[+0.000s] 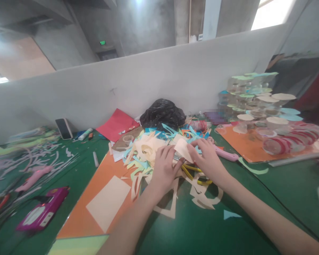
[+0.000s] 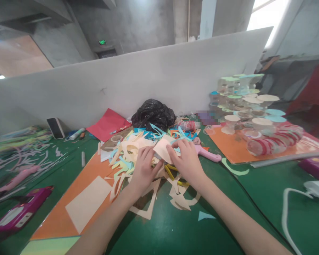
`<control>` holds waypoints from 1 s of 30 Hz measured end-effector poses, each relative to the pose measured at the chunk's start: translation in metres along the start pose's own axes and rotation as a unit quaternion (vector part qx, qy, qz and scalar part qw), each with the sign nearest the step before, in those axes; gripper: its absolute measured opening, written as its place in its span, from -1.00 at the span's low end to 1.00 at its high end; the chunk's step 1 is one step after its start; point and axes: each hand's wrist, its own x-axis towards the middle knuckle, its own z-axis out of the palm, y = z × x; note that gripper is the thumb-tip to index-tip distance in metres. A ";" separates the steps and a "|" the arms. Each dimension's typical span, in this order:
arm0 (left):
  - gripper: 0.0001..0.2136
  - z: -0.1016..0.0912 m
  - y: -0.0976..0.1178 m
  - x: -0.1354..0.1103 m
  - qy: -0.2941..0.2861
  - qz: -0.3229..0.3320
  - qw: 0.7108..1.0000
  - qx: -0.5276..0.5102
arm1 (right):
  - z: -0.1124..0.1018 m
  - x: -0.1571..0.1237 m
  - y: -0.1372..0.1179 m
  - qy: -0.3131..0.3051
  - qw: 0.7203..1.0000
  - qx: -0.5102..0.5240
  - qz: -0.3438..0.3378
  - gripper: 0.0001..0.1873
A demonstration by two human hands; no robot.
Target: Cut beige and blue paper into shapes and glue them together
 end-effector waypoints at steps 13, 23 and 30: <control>-0.71 0.000 0.003 0.001 0.032 0.074 0.994 0.070 | 0.005 -0.003 0.001 -0.063 0.996 0.029 0.061 -0.68; -0.68 -0.003 0.005 0.001 0.015 0.078 0.993 0.082 | 0.006 -0.004 0.000 -0.074 0.995 0.025 0.066 -0.65; -0.68 -0.002 0.005 0.001 0.030 0.089 0.991 0.092 | 0.006 -0.003 -0.001 -0.079 0.994 0.020 0.069 -0.66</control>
